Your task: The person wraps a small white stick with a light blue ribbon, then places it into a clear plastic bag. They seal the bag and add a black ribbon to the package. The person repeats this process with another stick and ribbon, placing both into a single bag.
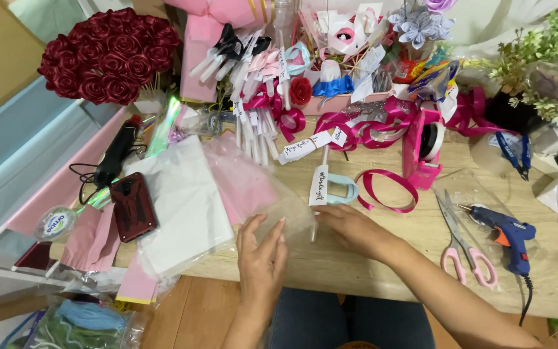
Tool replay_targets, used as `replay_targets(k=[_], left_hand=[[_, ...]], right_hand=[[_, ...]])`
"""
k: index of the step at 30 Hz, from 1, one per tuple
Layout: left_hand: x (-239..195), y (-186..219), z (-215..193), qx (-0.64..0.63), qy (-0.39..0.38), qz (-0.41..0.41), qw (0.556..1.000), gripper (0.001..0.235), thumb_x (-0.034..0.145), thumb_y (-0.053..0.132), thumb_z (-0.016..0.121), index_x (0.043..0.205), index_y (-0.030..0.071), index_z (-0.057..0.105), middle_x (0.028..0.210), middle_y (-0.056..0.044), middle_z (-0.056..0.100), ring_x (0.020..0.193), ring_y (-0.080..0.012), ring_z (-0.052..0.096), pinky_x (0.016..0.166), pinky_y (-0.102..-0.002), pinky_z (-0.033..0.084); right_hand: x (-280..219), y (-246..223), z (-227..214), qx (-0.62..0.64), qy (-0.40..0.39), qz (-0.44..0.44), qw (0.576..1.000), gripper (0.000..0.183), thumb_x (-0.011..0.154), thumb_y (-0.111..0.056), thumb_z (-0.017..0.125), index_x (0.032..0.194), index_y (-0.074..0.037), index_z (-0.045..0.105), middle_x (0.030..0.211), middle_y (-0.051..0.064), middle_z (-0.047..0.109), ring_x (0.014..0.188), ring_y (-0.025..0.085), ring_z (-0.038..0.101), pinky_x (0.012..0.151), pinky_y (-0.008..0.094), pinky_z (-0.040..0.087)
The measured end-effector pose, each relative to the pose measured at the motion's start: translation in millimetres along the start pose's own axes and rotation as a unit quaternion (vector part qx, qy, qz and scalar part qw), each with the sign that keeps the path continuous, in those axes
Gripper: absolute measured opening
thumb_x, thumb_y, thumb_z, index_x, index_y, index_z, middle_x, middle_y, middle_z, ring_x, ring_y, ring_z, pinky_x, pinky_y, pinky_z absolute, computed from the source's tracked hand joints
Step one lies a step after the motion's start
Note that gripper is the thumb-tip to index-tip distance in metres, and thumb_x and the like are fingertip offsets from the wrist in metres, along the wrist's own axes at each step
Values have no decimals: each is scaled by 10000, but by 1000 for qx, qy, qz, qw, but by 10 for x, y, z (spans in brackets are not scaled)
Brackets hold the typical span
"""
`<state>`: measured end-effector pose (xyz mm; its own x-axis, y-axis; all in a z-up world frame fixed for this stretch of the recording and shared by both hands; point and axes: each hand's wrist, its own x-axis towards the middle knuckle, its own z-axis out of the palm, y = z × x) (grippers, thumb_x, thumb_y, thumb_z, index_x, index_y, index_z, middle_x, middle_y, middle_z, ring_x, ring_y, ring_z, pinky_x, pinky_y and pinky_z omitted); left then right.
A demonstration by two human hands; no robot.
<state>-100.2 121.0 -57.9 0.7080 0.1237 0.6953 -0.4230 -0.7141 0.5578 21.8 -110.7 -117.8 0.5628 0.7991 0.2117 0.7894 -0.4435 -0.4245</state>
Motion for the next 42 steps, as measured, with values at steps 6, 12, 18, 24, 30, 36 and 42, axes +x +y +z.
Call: replay_targets(k=[6,12,18,24,30,36,42], left_hand=[[239,78,-162,8,-17,-22,1000,304,995,81,567,1274,97,687,1178,-156,553,1126,-308,566,997,-418,486],[531,179,-182,-26,10,-22,999,304,982,17,557,1262,45,672,1139,-161,604,1090,-289,599,978,-382,506],[628,115,3,-19,20,-15,1000,304,965,30,583,1251,60,682,1200,-157,633,1129,-309,611,974,-423,512],[609,128,133,-2,8,-17,1000,291,978,75,579,1249,50,684,1191,-151,643,1118,-311,593,972,-440,489],[540,165,237,26,16,19,999,295,973,82,603,1258,67,679,1194,-141,656,1090,-325,606,970,-456,487],[289,276,380,59,-54,2,997,350,1016,189,503,1322,71,627,1299,-152,637,1177,-339,562,1018,-546,382],[82,277,496,88,-66,1,994,360,1007,157,567,1361,108,607,1347,-119,616,1257,-315,553,1057,-608,369]], right_hand=[[255,-68,-12,-152,27,-189,970,201,869,-92,726,1059,-107,661,936,46,584,768,262,521,651,394,429],[-165,-66,-319,-43,193,-127,972,219,985,-238,617,1138,-94,681,1167,102,667,1023,303,657,873,440,517],[-992,-498,-913,108,512,-11,852,186,866,56,723,1022,-17,652,1012,164,683,962,240,689,885,263,621],[-1370,-574,-861,283,567,-19,773,235,891,-43,654,1061,-172,558,990,74,560,851,172,605,729,316,633],[-843,-651,-702,187,459,-53,867,182,817,10,745,962,-81,683,969,94,687,926,177,692,869,245,614],[-190,-670,-196,115,405,52,905,154,813,-51,806,946,-88,738,1054,93,691,999,193,690,890,279,570],[-130,-571,123,255,414,161,859,114,839,-56,774,935,-99,731,1059,80,678,1061,178,644,970,299,511]])
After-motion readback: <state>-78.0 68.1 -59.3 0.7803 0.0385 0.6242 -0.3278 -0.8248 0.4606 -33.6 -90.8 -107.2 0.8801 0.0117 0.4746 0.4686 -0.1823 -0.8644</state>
